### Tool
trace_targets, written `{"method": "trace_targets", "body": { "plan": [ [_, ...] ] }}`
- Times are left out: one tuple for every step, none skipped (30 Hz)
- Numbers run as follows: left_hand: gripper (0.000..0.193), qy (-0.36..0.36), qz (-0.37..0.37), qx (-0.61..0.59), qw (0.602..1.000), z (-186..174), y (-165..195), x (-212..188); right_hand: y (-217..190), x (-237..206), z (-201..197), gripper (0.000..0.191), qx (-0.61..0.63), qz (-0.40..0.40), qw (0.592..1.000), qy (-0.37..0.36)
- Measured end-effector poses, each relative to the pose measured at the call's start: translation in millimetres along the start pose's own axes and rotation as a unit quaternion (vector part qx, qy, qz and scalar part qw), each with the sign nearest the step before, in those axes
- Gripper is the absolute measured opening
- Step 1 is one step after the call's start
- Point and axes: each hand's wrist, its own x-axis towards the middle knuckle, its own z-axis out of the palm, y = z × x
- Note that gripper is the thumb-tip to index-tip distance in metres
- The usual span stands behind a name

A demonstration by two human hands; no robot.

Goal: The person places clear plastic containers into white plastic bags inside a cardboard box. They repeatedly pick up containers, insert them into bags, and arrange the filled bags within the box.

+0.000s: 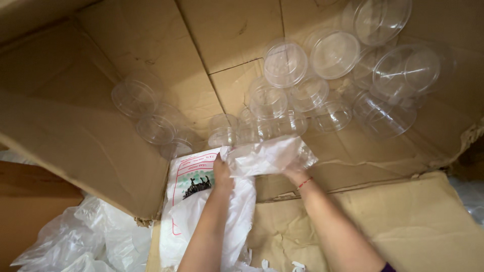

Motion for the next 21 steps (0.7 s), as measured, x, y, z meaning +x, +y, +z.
{"method": "trace_targets", "body": {
  "plan": [
    [0.031, -0.003, -0.007, -0.019, 1.000, -1.5, -0.2, -1.7, -0.9, -1.3, -0.9, 0.039, -0.024, -0.003, 1.000, 0.002],
    [0.033, -0.007, -0.014, -0.038, 0.999, -3.2, -0.3, -3.2, -2.0, -2.6, -1.4, 0.041, -0.049, -0.008, 0.999, 0.003],
    [0.032, 0.000, -0.049, 0.057, 0.997, -5.2, -0.3, -5.0, -3.2, -4.2, -2.4, 0.043, 0.005, 0.011, 1.000, -0.018],
    [0.033, 0.007, -0.082, 0.151, 0.985, -8.6, -0.6, -8.0, -4.5, -6.7, -3.5, 0.046, 0.070, 0.034, 0.996, -0.038],
    [0.033, 0.015, -0.115, 0.244, 0.963, -11.5, -1.0, -10.3, -6.0, -9.1, -4.6, 0.055, 0.168, 0.080, 0.980, -0.069],
    [0.035, 0.023, -0.103, 0.227, 0.968, -14.1, -1.3, -12.2, -7.1, -10.4, -5.9, 0.059, 0.236, 0.084, 0.965, -0.076],
    [0.038, 0.030, -0.091, 0.211, 0.973, -18.4, -2.5, -14.9, -8.1, -11.6, -6.9, 0.063, 0.303, 0.089, 0.945, -0.082],
    [0.041, 0.039, -0.080, 0.195, 0.977, -21.1, -4.2, -18.0, -8.7, -12.4, -7.3, 0.067, 0.369, 0.094, 0.920, -0.090],
    [0.040, 0.038, -0.092, 0.189, 0.977, -22.8, -5.9, -20.9, -9.0, -12.3, -7.4, 0.071, 0.367, 0.088, 0.922, -0.083],
    [0.040, 0.038, -0.104, 0.183, 0.977, -23.9, -7.0, -23.2, -9.0, -10.8, -7.4, 0.074, 0.366, 0.082, 0.924, -0.076],
    [0.041, 0.038, -0.116, 0.177, 0.977, -24.4, -7.6, -25.2, -8.4, -9.2, -7.5, 0.078, 0.364, 0.076, 0.926, -0.070],
    [0.045, 0.013, -0.167, 0.108, 0.980, -24.6, -6.8, -27.2, -7.5, -8.5, -7.4, 0.072, 0.434, 0.063, 0.894, -0.094],
    [0.050, -0.012, -0.216, 0.037, 0.976, -23.8, -5.3, -29.8, -6.6, -7.6, -7.6, 0.067, 0.501, 0.049, 0.856, -0.117],
    [0.055, -0.037, -0.264, -0.034, 0.963, -23.0, -2.8, -32.8, -6.7, -7.1, -8.7, 0.061, 0.565, 0.035, 0.812, -0.139],
    [0.058, -0.051, -0.266, -0.027, 0.962, -22.0, 1.1, -35.4, -6.1, -6.7, -10.0, 0.056, 0.625, 0.021, 0.764, -0.160],
    [0.061, -0.066, -0.269, -0.020, 0.961, -20.8, 5.8, -38.2, -5.0, -6.2, -11.3, 0.052, 0.681, 0.006, 0.710, -0.178],
    [0.065, -0.080, -0.272, -0.011, 0.959, -19.3, 10.5, -41.4, -3.3, -6.2, -12.8, 0.048, 0.733, -0.008, 0.651, -0.195],
    [0.061, -0.064, -0.250, -0.024, 0.966, -18.2, 14.6, -46.0, -5.2, -5.0, -13.2, 0.043, 0.666, 0.033, 0.724, -0.176],
    [0.058, -0.049, -0.228, -0.036, 0.972, -17.9, 18.1, -51.6, -9.9, -2.1, -10.8, 0.039, 0.590, 0.075, 0.789, -0.156],
    [0.055, -0.033, -0.206, -0.048, 0.977, -17.8, 21.7, -56.1, -15.0, -0.6, -9.6, 0.035, 0.508, 0.117, 0.843, -0.134],
    [0.053, -0.041, -0.193, -0.078, 0.977, -19.5, 25.7, -60.0, -19.6, -2.5, -10.9, 0.036, 0.519, 0.154, 0.827, -0.155]
  ]
}}
